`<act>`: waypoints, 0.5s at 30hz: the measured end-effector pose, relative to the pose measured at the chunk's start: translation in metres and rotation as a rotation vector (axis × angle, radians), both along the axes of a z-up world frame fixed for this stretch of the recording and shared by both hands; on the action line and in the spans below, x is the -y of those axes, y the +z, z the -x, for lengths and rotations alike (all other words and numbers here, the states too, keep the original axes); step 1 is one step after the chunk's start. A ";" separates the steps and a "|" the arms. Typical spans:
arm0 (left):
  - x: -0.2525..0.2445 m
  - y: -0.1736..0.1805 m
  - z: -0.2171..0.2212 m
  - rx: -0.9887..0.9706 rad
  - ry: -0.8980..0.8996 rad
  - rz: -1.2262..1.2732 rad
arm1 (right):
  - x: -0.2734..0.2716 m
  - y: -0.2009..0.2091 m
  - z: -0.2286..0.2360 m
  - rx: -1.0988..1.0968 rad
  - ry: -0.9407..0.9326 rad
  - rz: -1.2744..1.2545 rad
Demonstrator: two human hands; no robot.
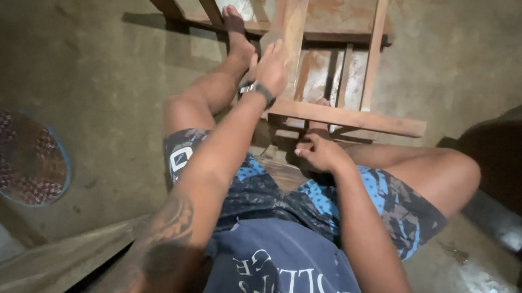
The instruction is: The person sands the wooden surfaces of a small stool using a piece of sandpaper held in their hand, moving it back and forth over the legs and frame.
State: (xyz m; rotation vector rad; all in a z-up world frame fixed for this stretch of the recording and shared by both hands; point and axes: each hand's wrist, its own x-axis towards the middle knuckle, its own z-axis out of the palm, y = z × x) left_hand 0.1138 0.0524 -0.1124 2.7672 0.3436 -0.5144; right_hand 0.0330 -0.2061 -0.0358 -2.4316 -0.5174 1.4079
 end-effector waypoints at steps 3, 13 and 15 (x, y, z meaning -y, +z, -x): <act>0.008 0.004 0.064 -0.094 -0.043 -0.024 | -0.006 0.051 -0.003 0.058 0.013 -0.067; 0.028 0.054 0.149 -0.162 -0.172 -0.032 | -0.030 0.033 -0.007 0.050 0.105 -0.133; 0.022 0.041 0.121 -0.144 -0.191 -0.116 | -0.026 0.019 -0.006 0.060 0.071 -0.135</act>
